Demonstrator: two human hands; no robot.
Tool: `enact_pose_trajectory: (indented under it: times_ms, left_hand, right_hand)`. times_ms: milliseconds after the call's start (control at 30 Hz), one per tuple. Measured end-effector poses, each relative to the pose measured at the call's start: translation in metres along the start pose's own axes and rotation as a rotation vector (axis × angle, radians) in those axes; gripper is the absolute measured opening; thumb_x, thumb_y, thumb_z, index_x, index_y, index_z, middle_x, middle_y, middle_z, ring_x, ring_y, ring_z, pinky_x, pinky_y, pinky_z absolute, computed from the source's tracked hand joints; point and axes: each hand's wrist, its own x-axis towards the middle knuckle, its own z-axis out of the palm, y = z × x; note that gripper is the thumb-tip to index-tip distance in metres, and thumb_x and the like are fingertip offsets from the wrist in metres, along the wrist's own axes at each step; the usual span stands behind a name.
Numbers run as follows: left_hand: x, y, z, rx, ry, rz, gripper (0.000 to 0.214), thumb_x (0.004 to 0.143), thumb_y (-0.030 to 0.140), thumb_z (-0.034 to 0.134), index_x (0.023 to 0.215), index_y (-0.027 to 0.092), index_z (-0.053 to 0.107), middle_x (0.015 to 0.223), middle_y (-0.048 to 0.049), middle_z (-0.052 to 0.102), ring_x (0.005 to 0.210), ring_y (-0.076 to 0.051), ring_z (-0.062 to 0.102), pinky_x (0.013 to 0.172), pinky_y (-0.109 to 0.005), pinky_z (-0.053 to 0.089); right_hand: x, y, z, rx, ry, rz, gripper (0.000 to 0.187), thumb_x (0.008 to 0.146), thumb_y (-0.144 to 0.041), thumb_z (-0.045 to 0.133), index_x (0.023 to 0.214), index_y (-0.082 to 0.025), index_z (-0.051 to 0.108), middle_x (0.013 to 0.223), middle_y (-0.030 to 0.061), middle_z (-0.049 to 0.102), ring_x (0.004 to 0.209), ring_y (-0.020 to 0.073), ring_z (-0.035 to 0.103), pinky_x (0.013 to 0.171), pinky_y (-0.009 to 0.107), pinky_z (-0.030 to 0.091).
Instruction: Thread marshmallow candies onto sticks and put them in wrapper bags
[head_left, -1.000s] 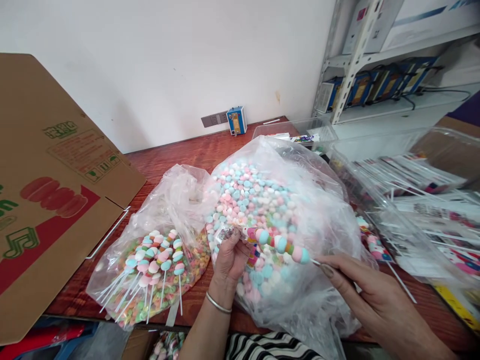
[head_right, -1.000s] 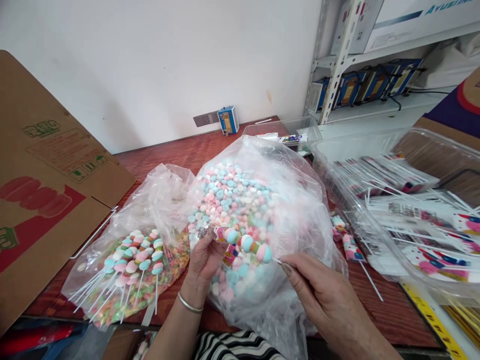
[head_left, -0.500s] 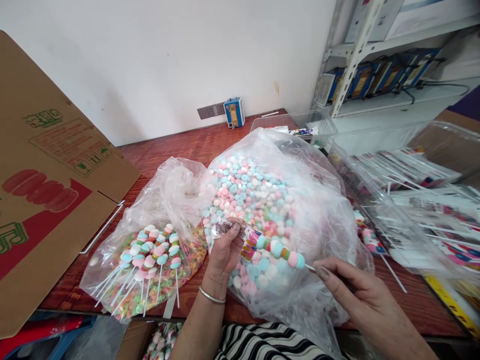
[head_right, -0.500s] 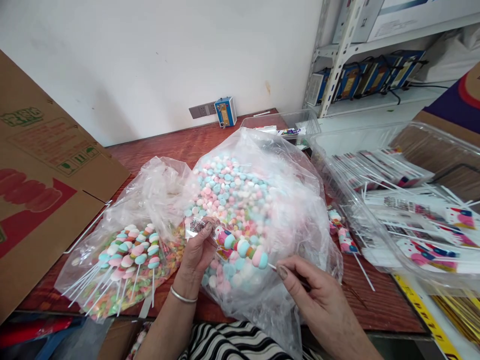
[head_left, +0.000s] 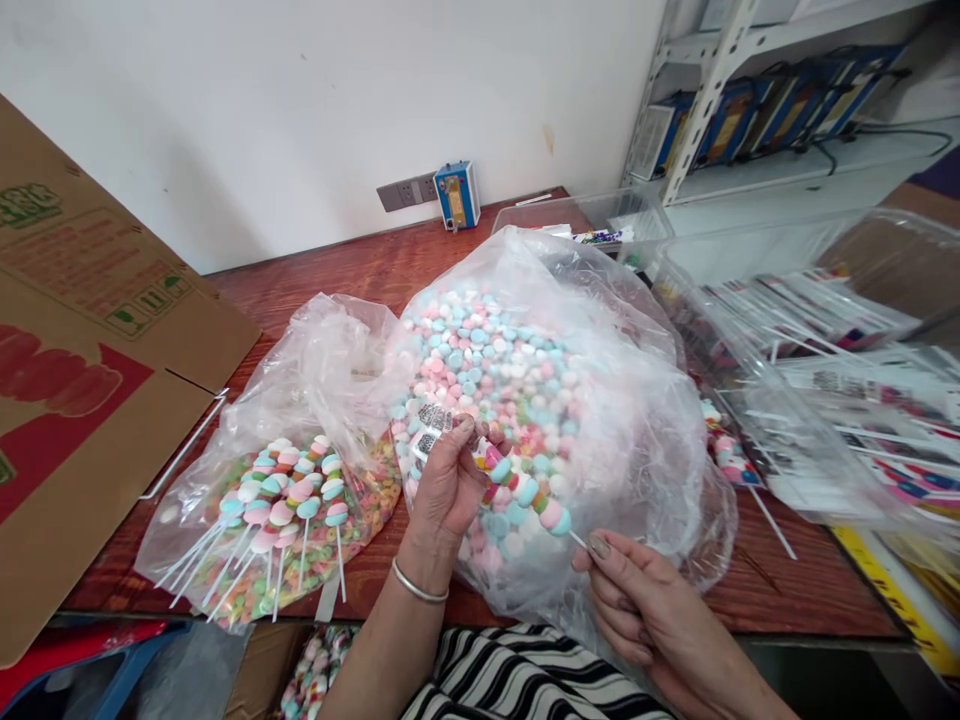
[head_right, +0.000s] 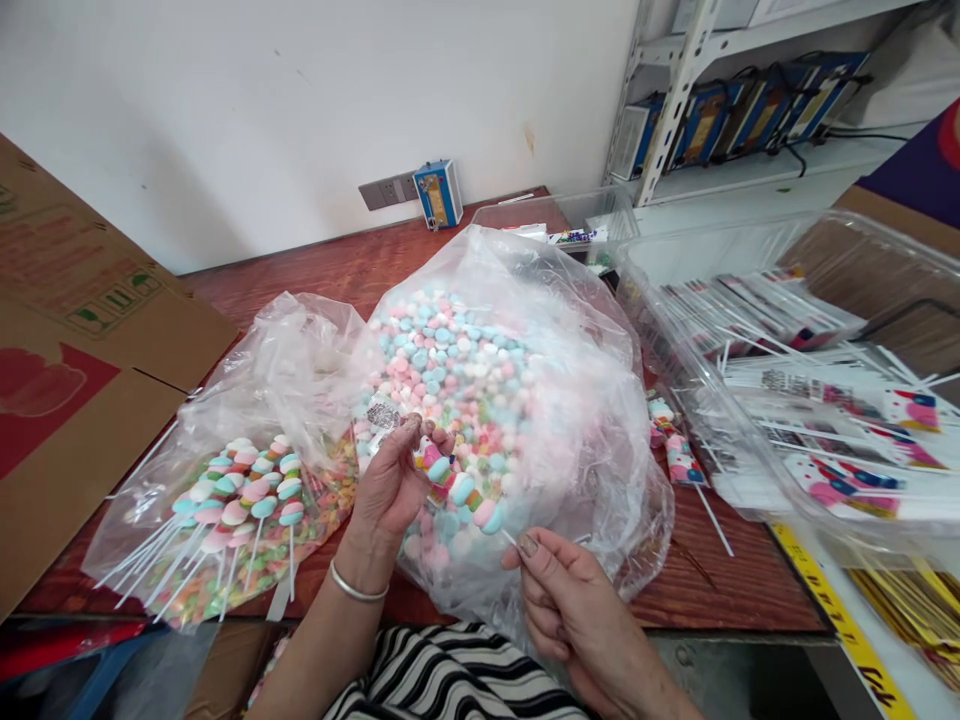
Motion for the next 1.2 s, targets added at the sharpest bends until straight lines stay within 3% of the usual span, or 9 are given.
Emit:
enact_pose_trajectory:
  times_ms: [200,400,633,700,800,933,1000,1100,1200]
  left_hand:
    - [0.000,-0.012,0.013,-0.037,0.127,-0.031,0.013,0.084,0.014,0.062,0.071,0.011,0.065,0.070,-0.0021,0.065,0.073,-0.013,0.066,0.088,-0.037,0.055]
    - [0.004,-0.019,0.019,-0.100,0.239,-0.032,0.017,0.087,0.012,0.058,0.072,0.012,0.063,0.072,-0.0029,0.066,0.075,-0.014,0.068,0.090,-0.038,0.055]
    - [0.009,-0.022,0.018,-0.114,0.276,-0.016,0.014,0.089,0.012,0.057,0.076,0.013,0.062,0.075,-0.0026,0.066,0.078,-0.013,0.067,0.091,-0.037,0.055]
    - [0.011,-0.022,0.018,-0.131,0.266,-0.013,0.015,0.090,0.012,0.056,0.076,0.013,0.062,0.073,-0.0020,0.064,0.075,-0.012,0.066,0.090,-0.035,0.056]
    - [0.012,-0.023,0.018,-0.151,0.204,-0.009,0.015,0.090,0.013,0.057,0.075,0.013,0.061,0.070,-0.0002,0.062,0.067,-0.009,0.063,0.085,-0.033,0.057]
    - [0.013,-0.022,0.019,-0.160,0.139,0.010,0.015,0.091,0.014,0.055,0.077,0.013,0.061,0.068,0.0016,0.060,0.062,-0.007,0.060,0.079,-0.028,0.057]
    - [0.013,-0.021,0.019,-0.167,0.119,0.017,0.018,0.092,0.015,0.053,0.076,0.013,0.060,0.067,0.0020,0.058,0.060,-0.006,0.059,0.078,-0.026,0.057]
    - [0.015,-0.021,0.018,-0.191,0.114,0.001,0.017,0.092,0.015,0.054,0.076,0.014,0.060,0.067,0.0021,0.057,0.061,-0.007,0.059,0.078,-0.025,0.056]
    - [0.016,-0.022,0.018,-0.189,0.173,-0.004,0.017,0.090,0.013,0.056,0.074,0.014,0.059,0.064,0.0019,0.056,0.061,-0.007,0.059,0.078,-0.027,0.056]
  right_hand:
    - [0.005,0.010,-0.001,-0.163,0.069,-0.177,0.040,0.076,-0.056,0.071,0.078,-0.019,0.059,0.050,-0.0120,0.026,0.041,0.0036,0.016,0.037,0.016,0.016]
    - [0.002,0.000,-0.001,-0.857,0.314,-0.671,0.025,0.091,-0.040,0.056,0.078,-0.020,0.062,0.067,-0.0004,0.058,0.061,0.0138,0.054,0.056,0.023,0.043]
    - [0.008,0.001,-0.004,-1.292,0.431,-1.056,0.007,0.090,-0.020,0.056,0.090,-0.020,0.064,0.071,0.0002,0.062,0.062,0.0141,0.059,0.060,0.024,0.042]
    - [0.011,0.000,-0.003,-1.267,0.418,-1.022,0.007,0.090,-0.021,0.057,0.088,-0.020,0.064,0.071,0.0006,0.062,0.063,0.0142,0.059,0.059,0.024,0.041]
    - [0.015,-0.003,0.000,-1.042,0.331,-0.768,0.020,0.091,-0.032,0.056,0.077,-0.019,0.062,0.066,-0.0003,0.058,0.060,0.0130,0.055,0.055,0.023,0.039]
    - [0.019,-0.007,0.008,-0.447,0.153,-0.260,0.042,0.083,-0.058,0.060,0.073,-0.018,0.060,0.050,-0.0093,0.032,0.039,0.0058,0.025,0.037,0.019,0.020]
    - [0.021,-0.006,0.012,-0.179,0.080,-0.073,0.043,0.078,-0.060,0.066,0.078,-0.017,0.061,0.049,-0.0125,0.023,0.039,0.0034,0.011,0.036,0.018,0.012]
    - [0.023,-0.005,0.017,-0.003,0.041,-0.025,0.038,0.075,-0.052,0.073,0.077,-0.016,0.061,0.051,-0.0128,0.025,0.041,0.0025,0.011,0.036,0.017,0.014]
    - [0.026,-0.002,0.019,-0.110,0.079,-0.163,0.036,0.077,-0.050,0.072,0.074,-0.018,0.057,0.051,-0.0113,0.031,0.041,0.0037,0.019,0.038,0.017,0.018]
